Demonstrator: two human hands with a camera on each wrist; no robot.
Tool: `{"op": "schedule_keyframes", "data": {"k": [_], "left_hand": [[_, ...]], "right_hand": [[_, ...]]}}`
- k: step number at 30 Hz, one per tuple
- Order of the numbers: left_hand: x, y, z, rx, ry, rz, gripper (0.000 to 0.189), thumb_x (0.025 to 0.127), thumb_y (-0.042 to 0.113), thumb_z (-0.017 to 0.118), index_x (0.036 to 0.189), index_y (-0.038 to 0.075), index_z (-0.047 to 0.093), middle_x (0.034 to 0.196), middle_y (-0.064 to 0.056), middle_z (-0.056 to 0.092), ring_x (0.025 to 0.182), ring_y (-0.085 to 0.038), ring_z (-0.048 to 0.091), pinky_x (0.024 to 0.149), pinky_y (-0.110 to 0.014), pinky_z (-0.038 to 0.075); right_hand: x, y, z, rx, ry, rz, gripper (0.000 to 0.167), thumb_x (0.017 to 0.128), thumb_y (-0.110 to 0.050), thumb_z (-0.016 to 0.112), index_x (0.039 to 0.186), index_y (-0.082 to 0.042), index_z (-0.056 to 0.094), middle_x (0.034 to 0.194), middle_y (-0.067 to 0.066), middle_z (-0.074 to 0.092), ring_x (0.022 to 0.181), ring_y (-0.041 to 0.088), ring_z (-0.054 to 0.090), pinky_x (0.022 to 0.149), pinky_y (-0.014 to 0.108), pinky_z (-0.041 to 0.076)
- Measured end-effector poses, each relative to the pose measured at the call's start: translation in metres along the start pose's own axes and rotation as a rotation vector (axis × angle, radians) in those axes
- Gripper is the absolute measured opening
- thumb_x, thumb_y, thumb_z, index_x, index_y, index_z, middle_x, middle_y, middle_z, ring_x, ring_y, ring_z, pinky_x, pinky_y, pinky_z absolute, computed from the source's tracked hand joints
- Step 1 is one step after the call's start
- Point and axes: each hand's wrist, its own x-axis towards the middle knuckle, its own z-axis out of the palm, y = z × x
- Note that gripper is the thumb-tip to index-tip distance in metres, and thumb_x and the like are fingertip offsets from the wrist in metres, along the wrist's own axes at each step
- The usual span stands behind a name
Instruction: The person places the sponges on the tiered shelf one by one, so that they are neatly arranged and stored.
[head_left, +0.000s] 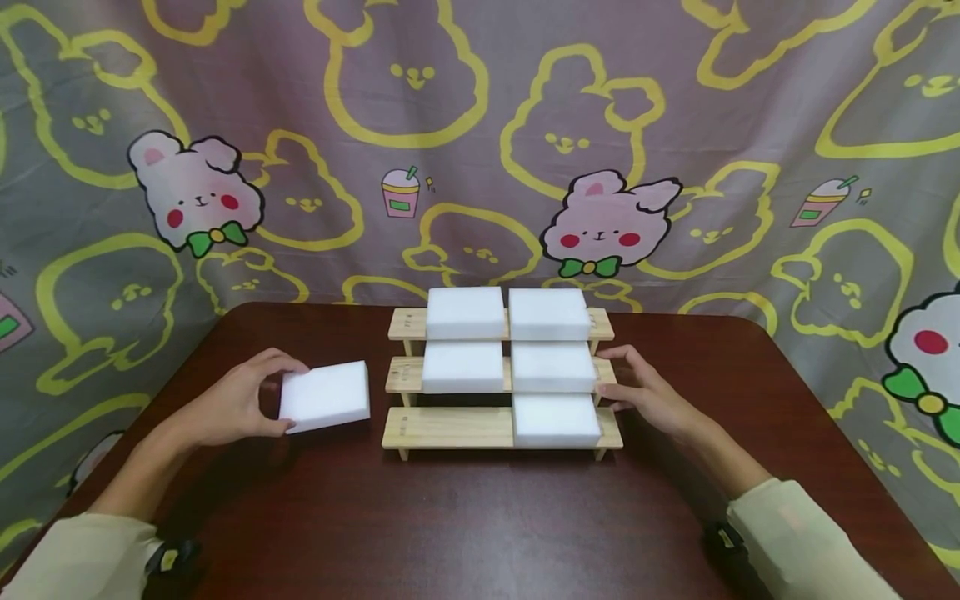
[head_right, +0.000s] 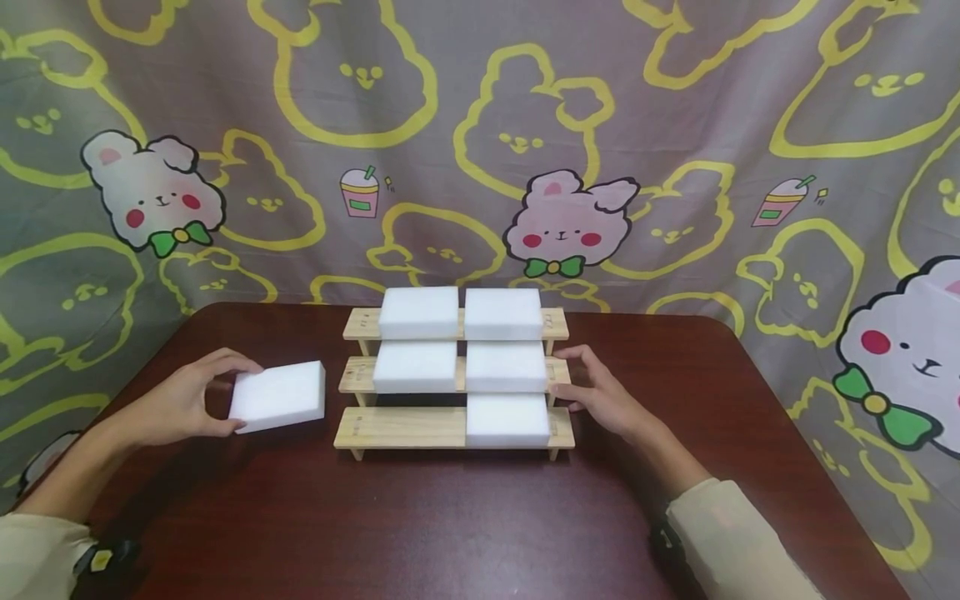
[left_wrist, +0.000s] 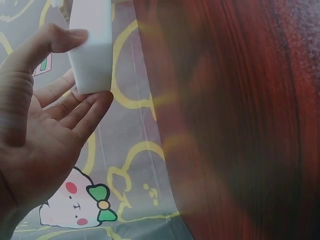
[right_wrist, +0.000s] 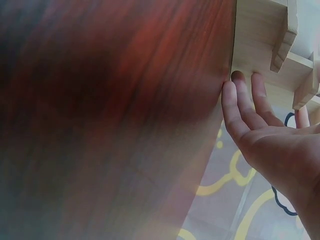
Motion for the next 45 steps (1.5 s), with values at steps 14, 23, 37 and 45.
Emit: {"op": "schedule_keyframes", "data": {"k": [14,23,37,45], "left_hand": [[-0.004,0.006,-0.004,0.024,-0.042,-0.007,0.071,0.067,0.017,0.098,0.126,0.004,0.061,0.123,-0.011,0.057,0.105,-0.027,0.057,0.09,-0.032,0.057],[-0.006,0.014,-0.01,0.01,-0.079,0.004,0.084,0.067,0.022,0.097,0.137,0.006,0.053,0.128,-0.012,0.057,0.108,-0.027,0.057,0.09,-0.029,0.055],[-0.005,0.031,-0.01,-0.023,-0.09,0.055,0.073,0.066,0.024,0.099,0.125,0.018,0.056,0.125,-0.003,0.06,0.106,-0.023,0.057,0.087,-0.03,0.054],[-0.005,0.036,-0.014,0.024,-0.102,0.05,0.063,0.068,0.03,0.098,0.119,0.024,0.062,0.124,0.001,0.06,0.109,-0.023,0.054,0.088,-0.036,0.054]], "right_hand": [[-0.002,0.001,0.0,0.003,0.0,-0.003,0.056,0.102,-0.016,0.063,0.147,-0.001,0.034,0.145,0.03,0.045,0.12,0.035,0.055,0.087,0.04,0.054],[-0.002,0.001,0.0,-0.002,-0.001,-0.004,0.056,0.102,-0.016,0.063,0.146,0.0,0.034,0.144,0.029,0.045,0.119,0.033,0.056,0.087,0.041,0.055],[-0.001,0.0,0.0,0.001,-0.001,-0.007,0.055,0.101,-0.016,0.063,0.146,-0.001,0.035,0.145,0.03,0.044,0.121,0.036,0.054,0.088,0.042,0.054],[0.0,0.001,-0.001,-0.005,-0.005,-0.002,0.056,0.101,-0.017,0.063,0.147,-0.001,0.034,0.148,0.029,0.042,0.125,0.039,0.052,0.089,0.042,0.054]]}}
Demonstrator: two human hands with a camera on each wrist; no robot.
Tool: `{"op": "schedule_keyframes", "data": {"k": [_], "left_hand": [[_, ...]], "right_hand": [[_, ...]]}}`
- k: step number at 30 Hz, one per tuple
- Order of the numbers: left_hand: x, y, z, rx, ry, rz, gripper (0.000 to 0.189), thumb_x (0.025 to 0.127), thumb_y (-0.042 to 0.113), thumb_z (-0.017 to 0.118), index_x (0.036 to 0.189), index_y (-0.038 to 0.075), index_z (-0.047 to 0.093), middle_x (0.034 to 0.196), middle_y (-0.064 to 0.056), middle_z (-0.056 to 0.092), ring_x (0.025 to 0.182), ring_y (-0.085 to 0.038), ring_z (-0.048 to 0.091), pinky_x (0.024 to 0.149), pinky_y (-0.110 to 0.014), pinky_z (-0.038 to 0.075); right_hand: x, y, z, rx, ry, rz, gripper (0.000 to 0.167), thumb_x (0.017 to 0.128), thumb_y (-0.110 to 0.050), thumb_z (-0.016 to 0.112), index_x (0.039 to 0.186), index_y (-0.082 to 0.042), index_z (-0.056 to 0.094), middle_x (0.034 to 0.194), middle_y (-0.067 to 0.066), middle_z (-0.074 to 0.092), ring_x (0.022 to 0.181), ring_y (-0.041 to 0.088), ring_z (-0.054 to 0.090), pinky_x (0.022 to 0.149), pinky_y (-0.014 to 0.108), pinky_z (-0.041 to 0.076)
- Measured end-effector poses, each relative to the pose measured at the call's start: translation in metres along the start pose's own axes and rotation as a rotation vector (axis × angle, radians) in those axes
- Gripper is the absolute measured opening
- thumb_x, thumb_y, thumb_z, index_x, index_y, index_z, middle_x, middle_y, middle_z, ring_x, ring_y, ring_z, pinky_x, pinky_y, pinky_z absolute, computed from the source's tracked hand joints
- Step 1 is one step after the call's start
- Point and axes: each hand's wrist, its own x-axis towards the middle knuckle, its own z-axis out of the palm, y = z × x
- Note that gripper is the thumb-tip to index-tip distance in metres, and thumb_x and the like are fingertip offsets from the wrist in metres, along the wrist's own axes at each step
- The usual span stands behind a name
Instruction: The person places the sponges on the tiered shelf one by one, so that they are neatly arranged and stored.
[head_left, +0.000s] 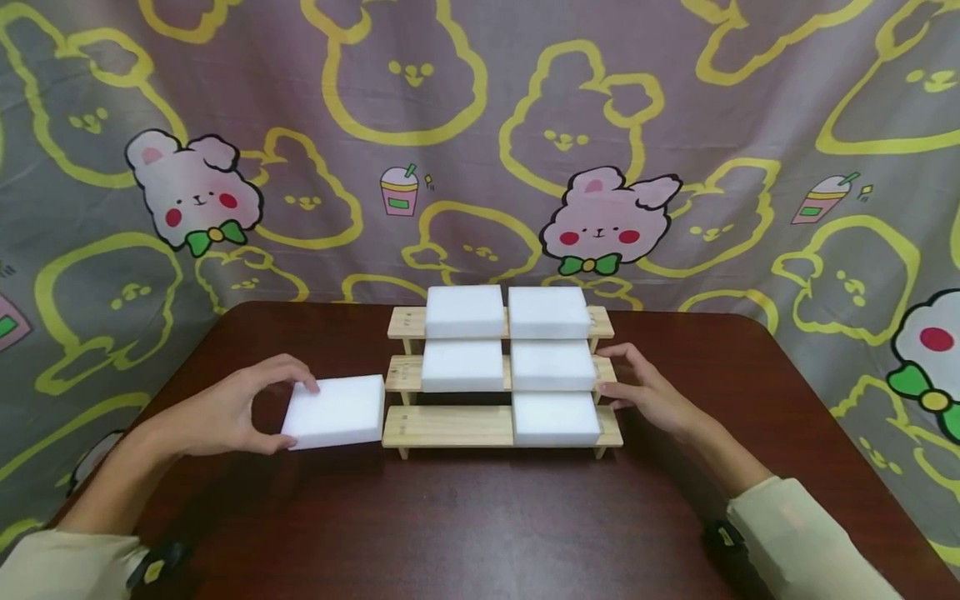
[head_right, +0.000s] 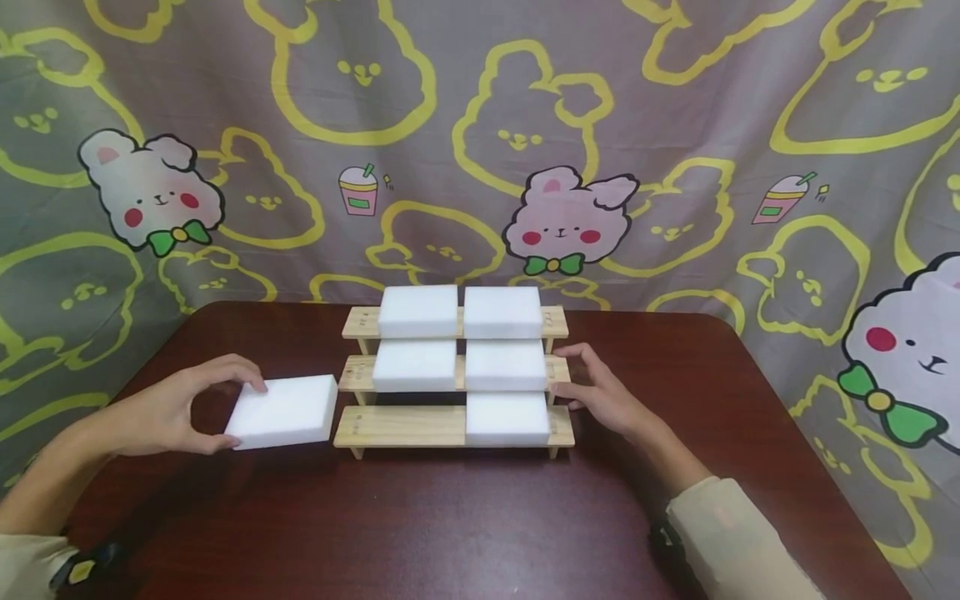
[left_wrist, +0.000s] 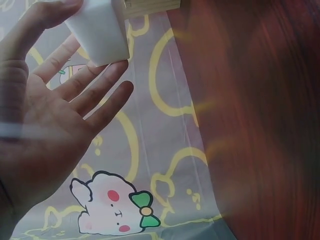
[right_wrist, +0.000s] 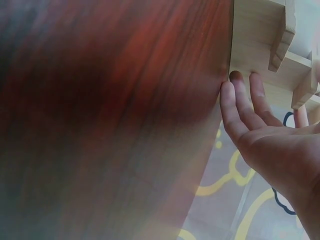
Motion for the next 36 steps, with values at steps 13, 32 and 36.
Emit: {"op": "schedule_keyframes", "data": {"k": [13,32,36], "left_hand": [[-0.004,0.007,-0.004,-0.056,-0.041,0.011,0.059,0.071,0.03,0.096,0.12,0.029,0.063,0.127,0.004,0.06,0.11,-0.021,0.053,0.088,-0.035,0.054],[0.02,0.02,0.027,-0.158,-0.125,0.079,0.052,0.077,0.033,0.091,0.122,0.028,0.064,0.127,0.003,0.06,0.11,-0.019,0.056,0.091,-0.036,0.053],[0.025,0.023,0.035,-0.176,-0.121,0.094,0.052,0.078,0.032,0.09,0.123,0.024,0.065,0.126,0.001,0.061,0.108,-0.019,0.057,0.091,-0.035,0.055]], "right_hand": [[-0.001,0.001,0.0,-0.002,0.006,-0.003,0.055,0.101,-0.015,0.063,0.146,0.0,0.035,0.147,0.03,0.042,0.124,0.039,0.052,0.087,0.04,0.055],[0.0,-0.003,0.0,0.001,0.007,0.021,0.057,0.101,-0.017,0.064,0.147,-0.001,0.034,0.149,0.031,0.039,0.128,0.041,0.05,0.088,0.04,0.055],[0.0,-0.003,0.0,0.001,0.006,0.019,0.056,0.101,-0.017,0.063,0.147,-0.001,0.034,0.148,0.032,0.04,0.124,0.04,0.053,0.088,0.04,0.055]]}}
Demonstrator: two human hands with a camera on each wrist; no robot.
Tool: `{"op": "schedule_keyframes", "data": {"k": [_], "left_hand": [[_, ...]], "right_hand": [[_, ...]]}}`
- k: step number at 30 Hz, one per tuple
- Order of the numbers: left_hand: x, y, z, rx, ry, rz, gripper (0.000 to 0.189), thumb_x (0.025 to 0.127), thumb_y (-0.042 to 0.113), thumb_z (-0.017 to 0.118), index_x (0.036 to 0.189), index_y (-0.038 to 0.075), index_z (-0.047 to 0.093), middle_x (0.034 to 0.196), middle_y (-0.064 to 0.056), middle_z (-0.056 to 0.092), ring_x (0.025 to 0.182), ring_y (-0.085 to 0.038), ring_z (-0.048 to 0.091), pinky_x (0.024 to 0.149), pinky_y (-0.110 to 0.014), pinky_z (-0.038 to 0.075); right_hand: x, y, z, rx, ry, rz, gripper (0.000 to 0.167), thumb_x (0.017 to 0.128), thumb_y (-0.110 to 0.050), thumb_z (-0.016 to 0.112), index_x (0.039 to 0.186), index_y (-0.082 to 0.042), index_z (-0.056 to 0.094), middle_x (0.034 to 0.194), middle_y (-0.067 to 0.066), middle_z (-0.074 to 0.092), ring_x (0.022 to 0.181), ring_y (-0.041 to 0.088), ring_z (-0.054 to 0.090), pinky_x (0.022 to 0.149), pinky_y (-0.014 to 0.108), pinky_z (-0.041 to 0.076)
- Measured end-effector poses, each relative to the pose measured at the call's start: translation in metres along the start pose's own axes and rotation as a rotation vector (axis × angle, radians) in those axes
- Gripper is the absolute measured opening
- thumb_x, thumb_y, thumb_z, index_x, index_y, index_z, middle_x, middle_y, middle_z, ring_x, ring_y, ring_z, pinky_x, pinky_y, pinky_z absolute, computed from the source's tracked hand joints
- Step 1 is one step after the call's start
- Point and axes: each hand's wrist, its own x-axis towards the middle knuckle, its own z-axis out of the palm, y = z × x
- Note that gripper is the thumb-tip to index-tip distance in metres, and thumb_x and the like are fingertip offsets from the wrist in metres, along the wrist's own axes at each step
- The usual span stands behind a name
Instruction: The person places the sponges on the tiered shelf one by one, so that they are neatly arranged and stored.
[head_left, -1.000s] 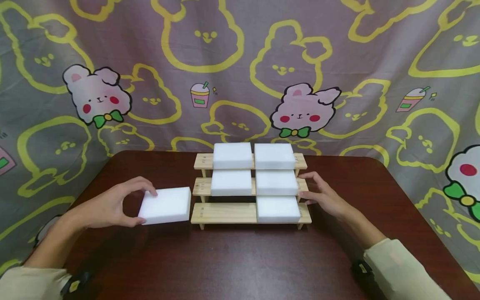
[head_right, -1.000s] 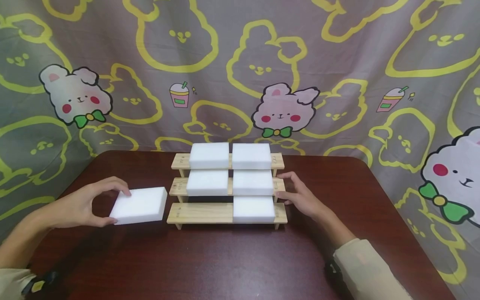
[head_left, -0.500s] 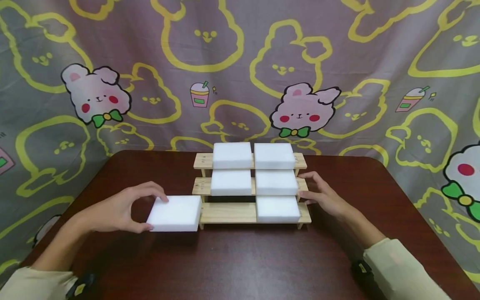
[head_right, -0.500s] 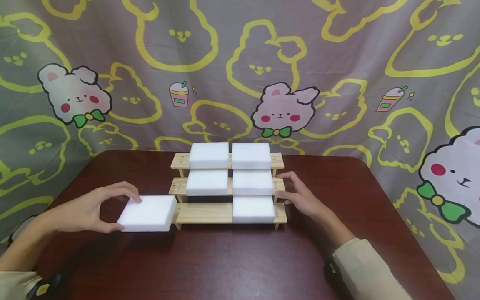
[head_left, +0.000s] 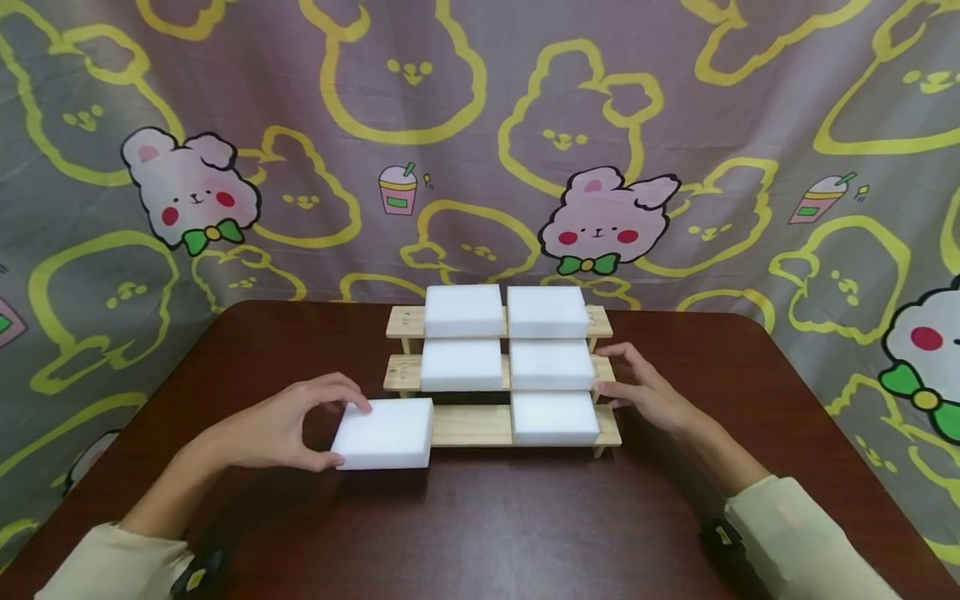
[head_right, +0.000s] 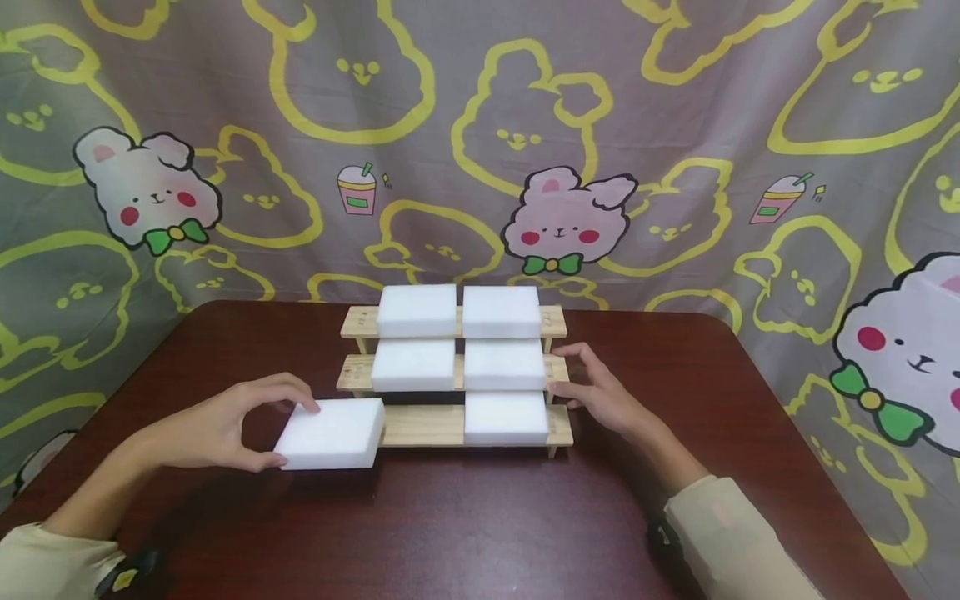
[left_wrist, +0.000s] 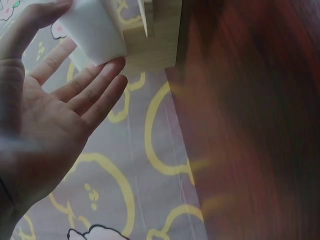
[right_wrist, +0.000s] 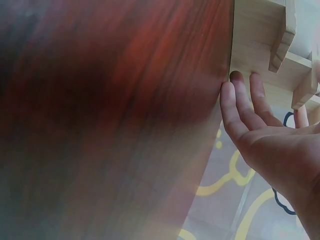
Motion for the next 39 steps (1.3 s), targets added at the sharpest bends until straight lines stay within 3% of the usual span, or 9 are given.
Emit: {"op": "schedule_keyframes", "data": {"k": [6,13,18,26,39], "left_hand": [[0.009,0.005,0.012,-0.009,0.011,0.022,0.052,0.079,0.032,0.089,0.123,0.018,0.065,0.126,-0.002,0.061,0.109,-0.021,0.057,0.093,-0.042,0.056],[0.018,0.012,0.025,0.025,0.026,-0.008,0.054,0.078,0.032,0.089,0.124,0.017,0.065,0.127,-0.003,0.059,0.111,-0.023,0.057,0.093,-0.048,0.056],[0.024,0.015,0.033,0.056,0.034,-0.001,0.054,0.077,0.03,0.089,0.124,0.019,0.065,0.127,-0.004,0.057,0.111,-0.023,0.056,0.09,-0.046,0.055],[0.031,0.015,0.048,0.02,0.07,0.046,0.05,0.079,0.018,0.088,0.123,0.013,0.065,0.125,-0.005,0.058,0.106,-0.02,0.058,0.089,-0.039,0.058],[0.037,0.017,0.059,0.029,0.113,0.052,0.048,0.08,0.021,0.087,0.12,0.011,0.065,0.122,-0.004,0.058,0.103,-0.019,0.06,0.086,-0.038,0.058]], "right_hand": [[0.0,0.0,0.0,0.002,0.001,-0.002,0.056,0.101,-0.017,0.063,0.147,-0.001,0.034,0.147,0.032,0.042,0.12,0.038,0.057,0.087,0.04,0.055],[0.0,0.0,0.001,-0.002,0.0,-0.005,0.056,0.101,-0.017,0.064,0.147,-0.001,0.035,0.148,0.031,0.041,0.122,0.038,0.054,0.088,0.041,0.055],[-0.001,0.0,0.0,0.001,0.002,-0.008,0.056,0.101,-0.017,0.063,0.147,-0.001,0.034,0.148,0.031,0.041,0.122,0.039,0.054,0.087,0.041,0.055],[0.0,0.0,0.0,0.001,0.0,-0.015,0.056,0.101,-0.016,0.063,0.146,0.0,0.035,0.146,0.032,0.043,0.119,0.037,0.057,0.086,0.04,0.055],[0.0,-0.001,0.001,-0.003,0.005,-0.005,0.055,0.101,-0.016,0.064,0.146,-0.001,0.035,0.146,0.031,0.043,0.122,0.038,0.054,0.087,0.041,0.054]]}}
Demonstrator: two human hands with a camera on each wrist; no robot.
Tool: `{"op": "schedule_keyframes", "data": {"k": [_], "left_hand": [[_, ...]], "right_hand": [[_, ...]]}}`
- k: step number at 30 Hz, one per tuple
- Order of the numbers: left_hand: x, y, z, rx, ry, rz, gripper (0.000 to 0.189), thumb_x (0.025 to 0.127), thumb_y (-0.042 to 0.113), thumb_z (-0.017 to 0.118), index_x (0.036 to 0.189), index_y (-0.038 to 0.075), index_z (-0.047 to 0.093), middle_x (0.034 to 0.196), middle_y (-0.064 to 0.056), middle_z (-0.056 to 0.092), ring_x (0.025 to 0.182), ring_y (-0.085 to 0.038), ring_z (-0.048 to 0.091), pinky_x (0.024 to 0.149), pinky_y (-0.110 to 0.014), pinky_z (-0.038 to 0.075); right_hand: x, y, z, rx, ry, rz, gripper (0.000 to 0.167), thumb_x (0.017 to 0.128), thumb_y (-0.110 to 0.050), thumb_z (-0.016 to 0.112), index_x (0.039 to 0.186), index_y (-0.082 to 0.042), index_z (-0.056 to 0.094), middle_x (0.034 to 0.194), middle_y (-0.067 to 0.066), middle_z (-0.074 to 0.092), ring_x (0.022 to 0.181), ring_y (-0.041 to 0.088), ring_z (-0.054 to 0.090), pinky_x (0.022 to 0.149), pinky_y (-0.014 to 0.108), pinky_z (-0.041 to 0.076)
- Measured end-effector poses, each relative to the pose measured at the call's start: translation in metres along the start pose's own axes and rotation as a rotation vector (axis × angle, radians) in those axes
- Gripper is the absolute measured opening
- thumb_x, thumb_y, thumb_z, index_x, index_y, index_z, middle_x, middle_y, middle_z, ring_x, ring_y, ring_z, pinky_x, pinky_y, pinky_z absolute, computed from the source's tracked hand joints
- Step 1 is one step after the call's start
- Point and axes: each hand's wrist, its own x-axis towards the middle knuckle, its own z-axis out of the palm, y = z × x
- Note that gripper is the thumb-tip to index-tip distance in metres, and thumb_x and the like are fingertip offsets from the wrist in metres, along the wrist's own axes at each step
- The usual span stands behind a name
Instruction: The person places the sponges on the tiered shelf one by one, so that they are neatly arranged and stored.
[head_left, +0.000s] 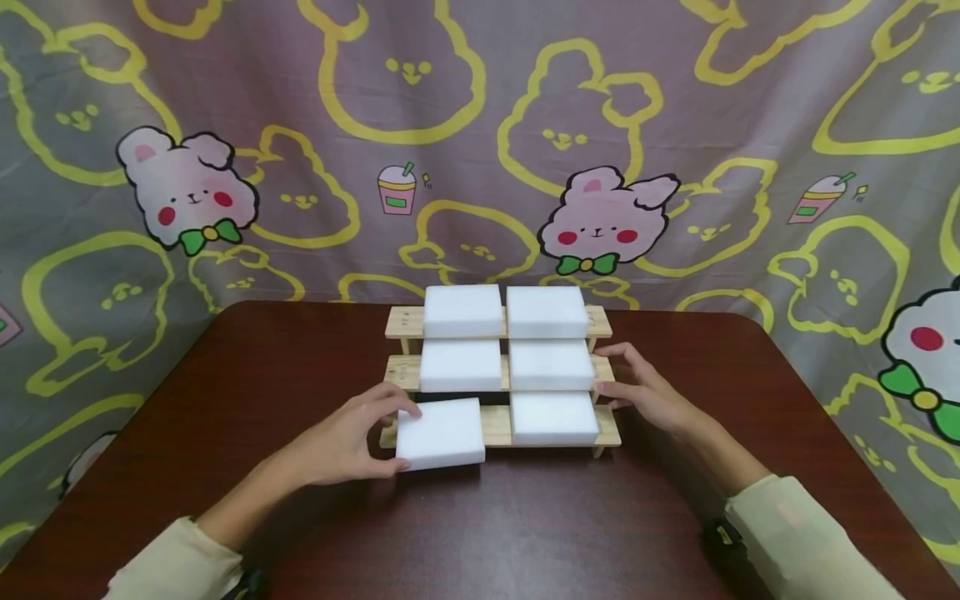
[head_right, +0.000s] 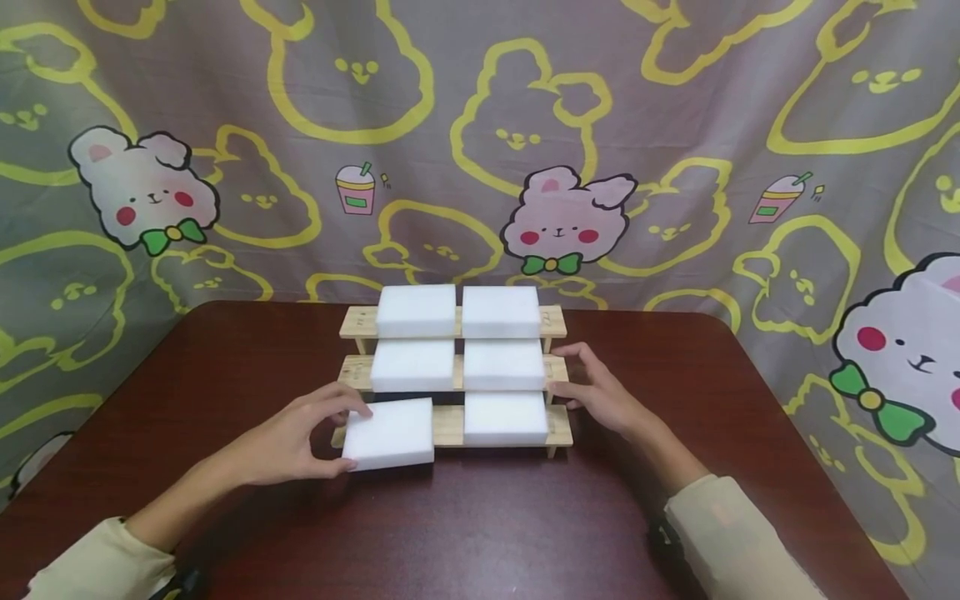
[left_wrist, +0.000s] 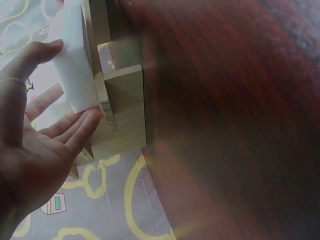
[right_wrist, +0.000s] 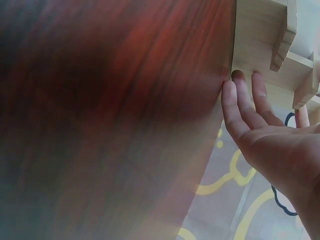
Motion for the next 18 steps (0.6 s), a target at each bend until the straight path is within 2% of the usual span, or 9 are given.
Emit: {"op": "schedule_keyframes", "data": {"k": [10,16,18], "left_hand": [[-0.0013,-0.001,0.0061,0.003,0.055,0.046,0.046,0.08,0.018,0.087,0.12,0.01,0.066,0.123,-0.004,0.057,0.1,-0.018,0.062,0.084,-0.036,0.058],[-0.0025,0.0016,0.005,0.058,0.059,0.034,0.044,0.082,0.023,0.087,0.12,0.012,0.069,0.119,-0.002,0.056,0.096,-0.019,0.057,0.078,-0.037,0.054],[-0.0036,0.0033,0.0046,0.09,0.063,0.022,0.044,0.082,0.025,0.087,0.121,0.013,0.07,0.118,-0.001,0.054,0.094,-0.018,0.056,0.076,-0.034,0.052]], "right_hand": [[-0.0004,0.0,-0.0007,0.005,0.0,-0.001,0.056,0.101,-0.016,0.064,0.146,-0.001,0.035,0.147,0.031,0.043,0.123,0.038,0.054,0.087,0.04,0.054],[-0.0005,0.0003,-0.0008,0.0,-0.007,0.002,0.056,0.101,-0.017,0.063,0.147,-0.002,0.035,0.148,0.03,0.042,0.124,0.039,0.053,0.088,0.04,0.054],[-0.0007,0.0003,-0.0008,-0.001,-0.008,0.004,0.056,0.101,-0.017,0.063,0.147,-0.002,0.035,0.148,0.03,0.041,0.124,0.039,0.053,0.088,0.041,0.054]]}}
